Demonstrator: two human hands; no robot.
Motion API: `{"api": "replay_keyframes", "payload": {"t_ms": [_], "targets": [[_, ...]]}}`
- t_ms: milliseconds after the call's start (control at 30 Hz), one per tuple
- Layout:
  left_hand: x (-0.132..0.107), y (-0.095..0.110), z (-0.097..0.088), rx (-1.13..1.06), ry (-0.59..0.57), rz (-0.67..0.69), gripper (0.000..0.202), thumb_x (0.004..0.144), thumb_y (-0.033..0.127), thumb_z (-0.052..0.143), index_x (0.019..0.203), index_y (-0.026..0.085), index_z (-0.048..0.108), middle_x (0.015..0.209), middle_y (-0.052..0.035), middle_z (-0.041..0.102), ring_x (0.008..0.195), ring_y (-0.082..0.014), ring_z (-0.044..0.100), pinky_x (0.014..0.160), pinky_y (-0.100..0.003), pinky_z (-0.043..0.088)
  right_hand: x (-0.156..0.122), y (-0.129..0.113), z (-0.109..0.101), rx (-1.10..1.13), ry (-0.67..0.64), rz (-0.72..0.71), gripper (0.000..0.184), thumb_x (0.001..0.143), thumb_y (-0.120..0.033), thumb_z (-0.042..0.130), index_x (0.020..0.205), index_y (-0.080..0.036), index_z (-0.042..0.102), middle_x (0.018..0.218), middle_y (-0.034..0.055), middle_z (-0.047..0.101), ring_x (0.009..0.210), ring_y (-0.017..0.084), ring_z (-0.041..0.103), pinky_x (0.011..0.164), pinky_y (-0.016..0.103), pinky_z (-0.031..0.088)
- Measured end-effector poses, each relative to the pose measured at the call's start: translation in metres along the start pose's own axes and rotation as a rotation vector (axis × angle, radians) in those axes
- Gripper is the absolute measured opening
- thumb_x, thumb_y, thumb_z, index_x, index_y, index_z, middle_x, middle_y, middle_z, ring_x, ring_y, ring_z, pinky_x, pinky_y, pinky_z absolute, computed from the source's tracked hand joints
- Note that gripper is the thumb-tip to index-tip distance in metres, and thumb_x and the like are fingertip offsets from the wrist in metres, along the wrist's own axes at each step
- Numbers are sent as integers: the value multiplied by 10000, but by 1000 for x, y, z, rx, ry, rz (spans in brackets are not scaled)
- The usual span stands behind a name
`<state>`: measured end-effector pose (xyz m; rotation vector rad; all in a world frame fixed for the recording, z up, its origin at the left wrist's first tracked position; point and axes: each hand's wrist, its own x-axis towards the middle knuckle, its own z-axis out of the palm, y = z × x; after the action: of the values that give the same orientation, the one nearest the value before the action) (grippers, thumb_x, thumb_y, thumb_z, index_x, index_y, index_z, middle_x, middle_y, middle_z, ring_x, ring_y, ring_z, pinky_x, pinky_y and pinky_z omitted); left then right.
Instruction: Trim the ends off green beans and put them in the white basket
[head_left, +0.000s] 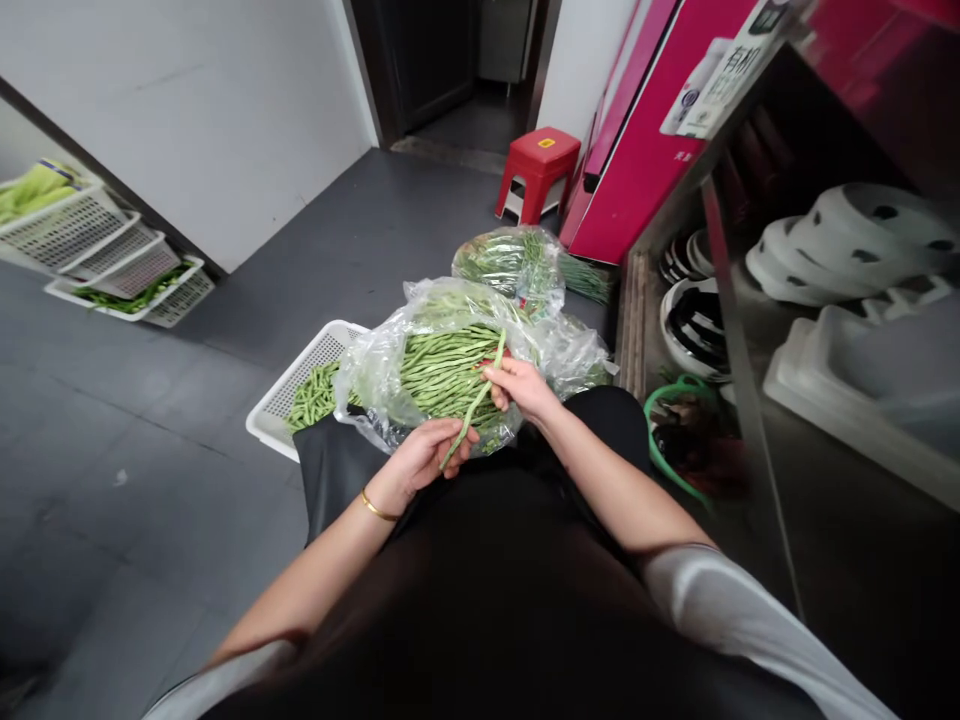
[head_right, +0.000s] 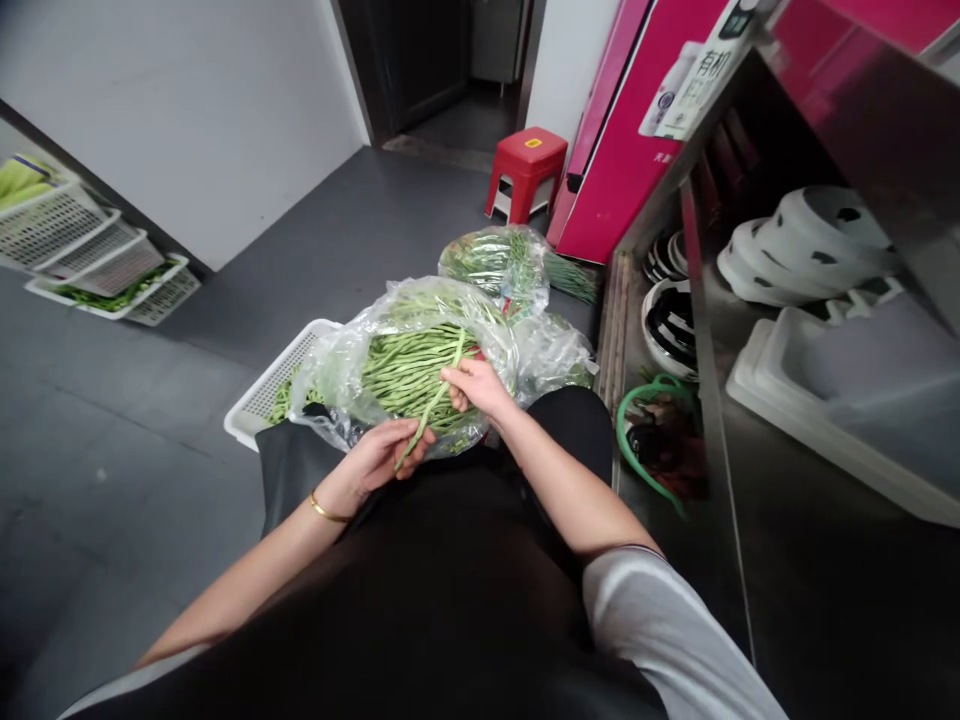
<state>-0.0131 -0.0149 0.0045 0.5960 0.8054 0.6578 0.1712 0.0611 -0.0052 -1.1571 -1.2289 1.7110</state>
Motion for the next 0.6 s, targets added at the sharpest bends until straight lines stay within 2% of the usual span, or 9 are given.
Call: {"api": "replay_keyframes", "payload": {"t_ms": [67,133,233,300,333,400,500,533,600], "targets": [[1,0,0,-28,-20,-33,266,759,352,635,793,88,645,552,1,464,402,-42,355,333,-148,215,0,-3,-9,-53,14,3,384,701,-511,625,789,-145,549,465,-56,517,351,77,478,329,177,361],[4,-1,0,-54,14,-23,241,742,333,653,727,97,609,528,38,395,377,-14,268,332,-137,141,-11,-6,-6,-192,29,-55,350,791,-500,522,809,-151,537,495,-38,525,385,91,501,370,199,398],[15,-8,-3,-23,261,56,263,716,330,656,625,122,523,480,70,330,343,-9,211,322,-142,101,-44,-7,15,-523,-39,-318,307,880,-435,419,839,-161,553,645,27,609,595,128,602,568,243,486],[22,-14,-6,23,417,93,271,713,324,643,599,138,483,442,77,326,321,-16,222,314,-145,116,-62,-3,31,-609,-190,-411,252,814,-422,554,789,-173,579,723,44,644,737,154,628,688,262,490],[24,-15,-7,39,459,102,267,714,321,637,601,144,471,435,73,346,318,-23,255,315,-144,149,-66,0,36,-653,-273,-433,237,820,-405,556,796,-171,584,750,49,652,760,154,629,700,261,487],[26,-16,-8,42,458,104,255,710,323,636,633,156,460,456,47,431,347,-54,376,338,-153,251,-63,9,40,-638,-329,-332,239,867,-375,496,816,-157,580,696,34,642,657,129,622,613,235,483],[24,-14,-4,90,339,59,255,721,370,617,708,179,450,536,10,541,365,-92,444,340,-180,275,-41,23,33,-576,-240,-118,305,910,-372,410,819,-131,572,577,-8,587,492,97,565,479,196,434],[23,-13,-2,129,313,38,255,733,383,600,718,186,439,537,16,540,336,-82,405,324,-179,231,-34,25,31,-615,-186,-117,316,901,-383,427,790,-126,576,579,-5,584,510,102,567,489,198,432],[22,-15,2,250,338,40,252,764,394,557,700,196,415,496,48,486,298,-58,298,318,-178,153,-28,26,27,-786,-82,-219,307,873,-371,484,729,-120,584,673,41,619,650,134,597,582,223,448]]}}
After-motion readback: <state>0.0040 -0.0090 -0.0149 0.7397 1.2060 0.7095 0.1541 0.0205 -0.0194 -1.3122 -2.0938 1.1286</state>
